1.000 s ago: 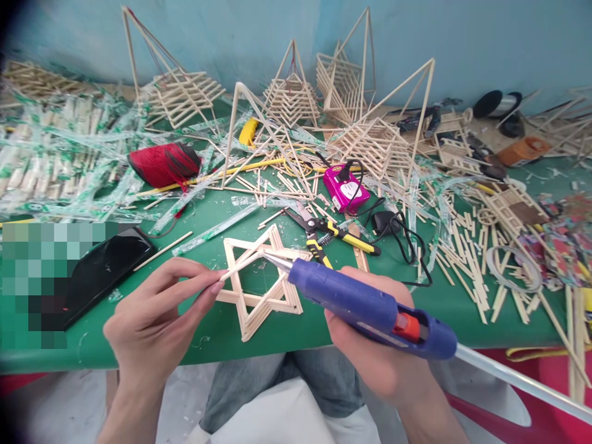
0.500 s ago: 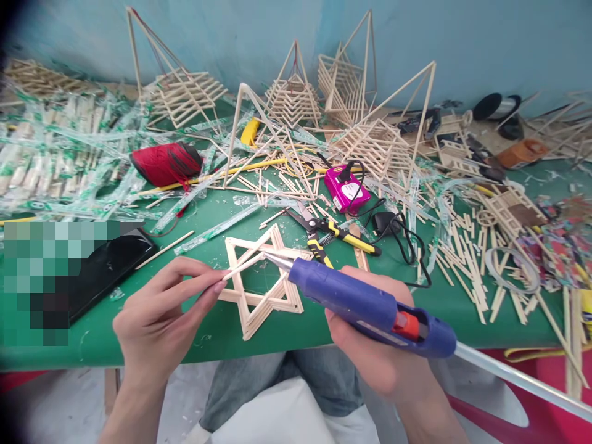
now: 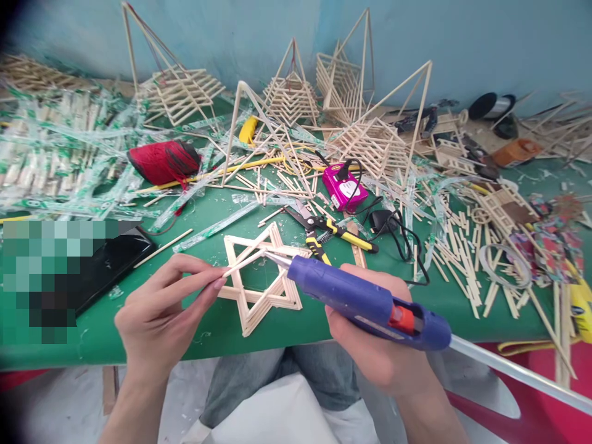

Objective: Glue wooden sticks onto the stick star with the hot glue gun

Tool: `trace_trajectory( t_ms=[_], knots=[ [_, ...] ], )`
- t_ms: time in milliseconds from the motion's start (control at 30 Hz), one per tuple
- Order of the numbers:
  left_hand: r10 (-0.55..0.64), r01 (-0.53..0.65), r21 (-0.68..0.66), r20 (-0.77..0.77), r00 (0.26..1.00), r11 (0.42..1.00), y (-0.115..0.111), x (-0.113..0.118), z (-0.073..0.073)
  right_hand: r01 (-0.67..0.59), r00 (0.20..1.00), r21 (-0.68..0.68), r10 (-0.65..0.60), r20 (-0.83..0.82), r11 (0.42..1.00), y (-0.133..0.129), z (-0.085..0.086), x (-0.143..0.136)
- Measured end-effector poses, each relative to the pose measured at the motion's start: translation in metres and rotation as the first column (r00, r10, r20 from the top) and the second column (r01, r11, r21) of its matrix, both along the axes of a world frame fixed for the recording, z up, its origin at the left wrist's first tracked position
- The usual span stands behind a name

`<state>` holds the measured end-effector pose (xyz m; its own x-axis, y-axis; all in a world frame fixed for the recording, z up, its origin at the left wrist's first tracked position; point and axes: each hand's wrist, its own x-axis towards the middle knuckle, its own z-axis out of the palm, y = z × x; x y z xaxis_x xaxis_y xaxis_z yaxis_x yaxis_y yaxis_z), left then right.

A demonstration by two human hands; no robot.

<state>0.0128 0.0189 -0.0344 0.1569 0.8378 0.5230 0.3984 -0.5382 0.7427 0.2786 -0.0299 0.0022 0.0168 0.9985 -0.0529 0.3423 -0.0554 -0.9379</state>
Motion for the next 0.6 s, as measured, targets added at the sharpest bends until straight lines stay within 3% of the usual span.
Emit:
trace_trajectory(
  t_ms=[100,600],
  knots=[
    [-0.008,0.008,0.007,0.008,1.0,1.0,0.0004,-0.0002,-0.0006,-0.065,0.997,-0.014,0.064,-0.033,0.998,-0.0001,0.0005,0.0008],
    [-0.047,0.047,0.0,0.051,0.998,0.999,-0.0026,-0.0017,0.0016,-0.049,0.997,0.001,0.049,-0.051,0.999,-0.0004,0.0029,-0.0013]
  ],
)
